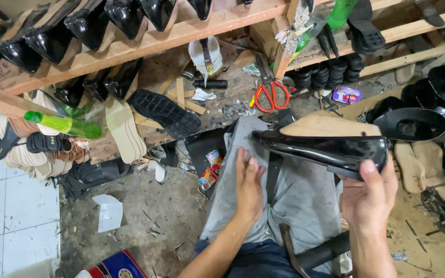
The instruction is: The person attaches a black rubber sole to a black high-heeled shoe. They align the sole, press it into place, and use a curved metal tool to tap and smooth the edges for a secure fit. The person then inspects the shoe and repeats the process on a second shoe.
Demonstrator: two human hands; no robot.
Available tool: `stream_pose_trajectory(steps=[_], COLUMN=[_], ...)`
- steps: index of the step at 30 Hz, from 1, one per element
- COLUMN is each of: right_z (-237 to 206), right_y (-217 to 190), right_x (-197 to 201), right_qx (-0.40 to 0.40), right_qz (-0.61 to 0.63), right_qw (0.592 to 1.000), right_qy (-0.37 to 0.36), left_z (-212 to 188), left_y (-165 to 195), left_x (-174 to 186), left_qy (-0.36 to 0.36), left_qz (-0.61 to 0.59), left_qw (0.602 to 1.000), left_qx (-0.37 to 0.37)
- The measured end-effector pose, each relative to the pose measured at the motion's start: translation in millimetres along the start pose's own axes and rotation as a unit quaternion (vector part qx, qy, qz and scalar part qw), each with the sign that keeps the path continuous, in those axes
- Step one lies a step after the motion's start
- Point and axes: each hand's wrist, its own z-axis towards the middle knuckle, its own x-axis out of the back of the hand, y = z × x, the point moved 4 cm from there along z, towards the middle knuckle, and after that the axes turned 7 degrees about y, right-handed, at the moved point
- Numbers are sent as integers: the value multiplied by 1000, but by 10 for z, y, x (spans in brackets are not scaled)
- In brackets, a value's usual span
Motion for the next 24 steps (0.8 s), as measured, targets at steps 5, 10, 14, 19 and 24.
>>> stream_pose_trajectory(steps=[5, 10, 14, 19, 24], right_z=[-241, -367, -512, -709, -800], right_y=[103, 193, 291, 486, 581], right_x=[190, 294, 442, 649, 359], right_qx=[-92, -189, -191, 30, 316], right_qz=[155, 113, 168, -314, -409], right_qw=[984, 975, 957, 943, 840], right_qy=[4, -20, -140, -110, -167], left_z=[396, 508, 528, 601, 404], left_y=[-38, 288, 294, 156, 377], left_x=[-146, -396, -482, -500, -579], left_qy=[-59, -165, -240, -189, -324], left_qz=[-165, -95, -84, -99, -82], left_qw=[984, 980, 965, 977, 943], left_qx=[28, -60, -68, 18, -10])
